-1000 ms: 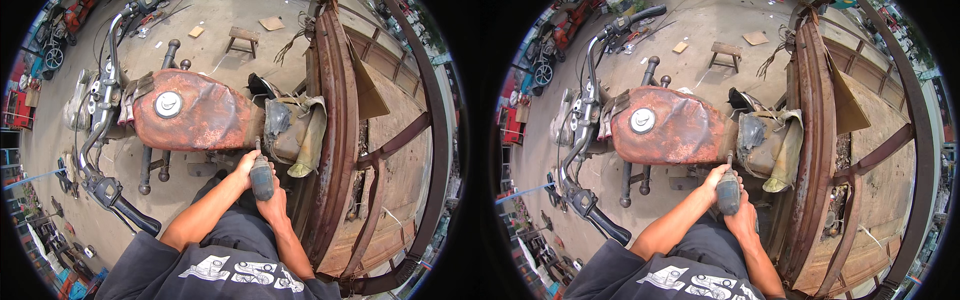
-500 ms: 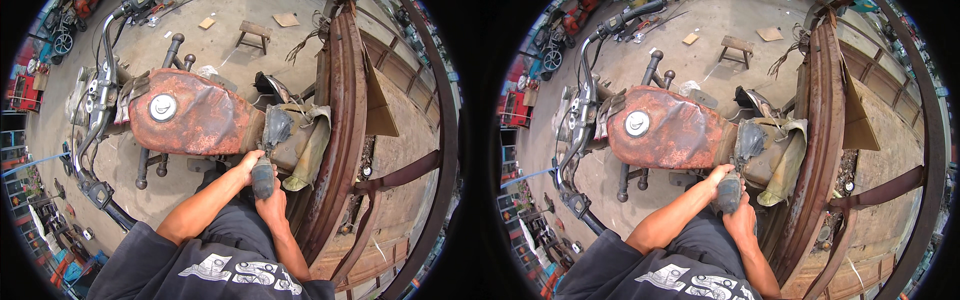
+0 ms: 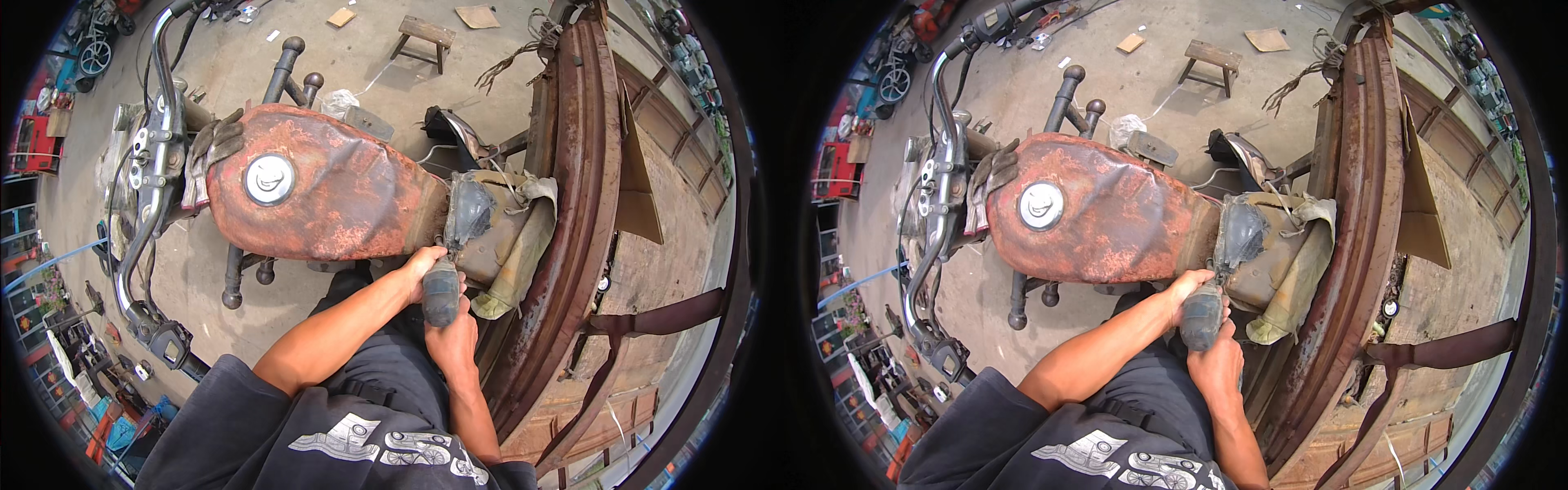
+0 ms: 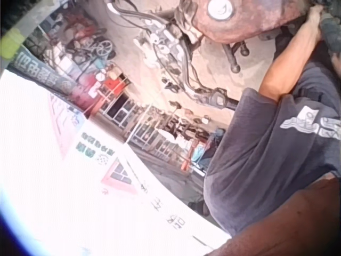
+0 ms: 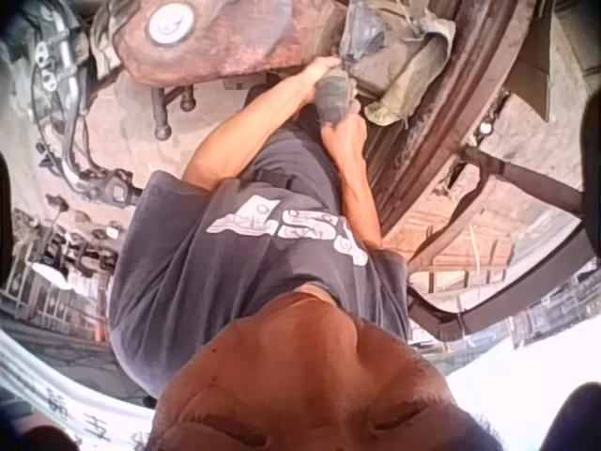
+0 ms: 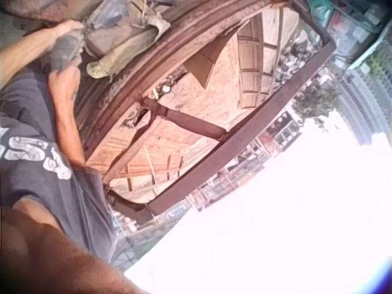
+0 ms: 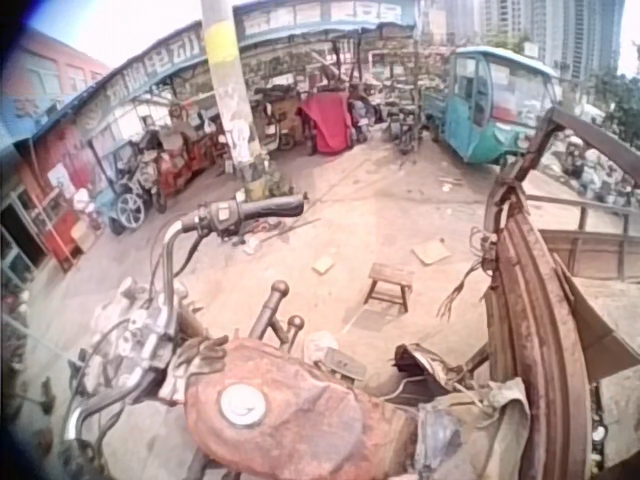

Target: The person uses a power drill to remove bolts securing a rusty red motorcycle fuel tank. After detaching the tank, the person lifts it off the motorcycle frame and places it on the ground.

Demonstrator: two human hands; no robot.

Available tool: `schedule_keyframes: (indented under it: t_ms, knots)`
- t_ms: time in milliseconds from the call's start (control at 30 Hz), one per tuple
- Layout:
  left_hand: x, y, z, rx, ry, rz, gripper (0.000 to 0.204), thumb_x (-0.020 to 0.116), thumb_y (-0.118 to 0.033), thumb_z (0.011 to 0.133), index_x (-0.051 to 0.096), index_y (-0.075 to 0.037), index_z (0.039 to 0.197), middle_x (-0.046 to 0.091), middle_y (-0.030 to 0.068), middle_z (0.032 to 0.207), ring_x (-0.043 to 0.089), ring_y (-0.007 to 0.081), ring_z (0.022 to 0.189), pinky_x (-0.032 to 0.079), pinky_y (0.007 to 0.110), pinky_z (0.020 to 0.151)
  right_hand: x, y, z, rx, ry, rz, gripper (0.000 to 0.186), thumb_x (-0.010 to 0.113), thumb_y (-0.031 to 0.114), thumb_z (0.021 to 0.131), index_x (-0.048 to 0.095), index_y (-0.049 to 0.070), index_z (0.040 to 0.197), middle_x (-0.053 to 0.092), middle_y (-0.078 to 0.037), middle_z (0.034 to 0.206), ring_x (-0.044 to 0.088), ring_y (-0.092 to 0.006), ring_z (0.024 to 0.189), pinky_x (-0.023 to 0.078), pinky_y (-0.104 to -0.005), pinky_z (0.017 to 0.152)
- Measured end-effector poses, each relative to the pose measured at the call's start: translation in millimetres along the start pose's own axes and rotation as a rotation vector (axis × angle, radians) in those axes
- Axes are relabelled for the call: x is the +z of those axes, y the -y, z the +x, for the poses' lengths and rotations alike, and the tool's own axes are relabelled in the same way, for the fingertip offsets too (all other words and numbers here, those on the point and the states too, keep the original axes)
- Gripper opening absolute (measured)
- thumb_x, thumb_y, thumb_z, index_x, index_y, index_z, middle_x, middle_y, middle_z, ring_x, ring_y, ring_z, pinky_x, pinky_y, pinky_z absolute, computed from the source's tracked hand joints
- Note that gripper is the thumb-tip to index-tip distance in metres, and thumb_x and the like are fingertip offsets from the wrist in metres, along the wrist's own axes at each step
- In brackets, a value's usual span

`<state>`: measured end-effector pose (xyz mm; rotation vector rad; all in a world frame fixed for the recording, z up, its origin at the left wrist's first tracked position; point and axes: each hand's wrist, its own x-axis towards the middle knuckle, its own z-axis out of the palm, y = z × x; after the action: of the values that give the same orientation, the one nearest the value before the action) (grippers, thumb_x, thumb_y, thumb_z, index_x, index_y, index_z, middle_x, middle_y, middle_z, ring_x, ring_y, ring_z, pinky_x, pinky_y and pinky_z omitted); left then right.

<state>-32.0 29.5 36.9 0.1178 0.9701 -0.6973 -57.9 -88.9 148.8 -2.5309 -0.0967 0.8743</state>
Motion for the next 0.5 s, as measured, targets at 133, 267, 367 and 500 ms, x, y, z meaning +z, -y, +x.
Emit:
schedule_keyframes:
  t_ms: [133,267,367,500]
  knots:
    - [10.8,-4.8,-7.4,-0.025,-0.009,-0.025,0.048,0.035,-0.042,0.096,0.052,0.003,0.102,0.064,0.0192,0.089,0.065,0.0331,0.080,0.055,0.048,0.074,-4.1,1.4,4.3,-0.051,-0.017,0.036,0.044,0.067,0.015,0.076,0.046,-0.009,0.106,0.063,-0.031,0.078,0.062,-0.0477,0.077,0.050,-0.0508,0.070]
    - [10.8,-9.7,-7.9,-0.031,0.024,-0.090,0.044,0.036,-0.042,0.096,0.051,0.000,0.097,0.064,0.0195,0.089,0.064,0.0343,0.080,0.054,0.050,0.074,-10.5,14.4,8.7,0.003,0.010,-0.029,0.047,0.068,0.015,0.074,0.047,-0.009,0.109,0.064,-0.031,0.082,0.062,-0.0468,0.082,0.050,-0.0495,0.074]
    - [6.0,-11.0,-2.5,0.015,0.105,-0.176,0.047,0.034,-0.041,0.097,0.053,0.002,0.099,0.064,0.0198,0.090,0.064,0.0342,0.082,0.054,0.049,0.076,-18.6,20.2,17.1,0.018,0.051,-0.046,0.049,0.068,0.013,0.073,0.047,-0.009,0.111,0.064,-0.031,0.088,0.062,-0.0459,0.088,0.049,-0.0487,0.079]
    - [24.9,-9.4,-3.4,0.103,0.220,-0.329,0.051,0.030,-0.038,0.097,0.053,0.005,0.108,0.063,0.0198,0.095,0.062,0.0330,0.088,0.051,0.046,0.084,-42.9,23.0,38.3,0.035,0.102,-0.049,0.047,0.065,0.010,0.070,0.052,-0.006,0.111,0.064,-0.029,0.096,0.060,-0.0448,0.096,0.048,-0.0464,0.083]
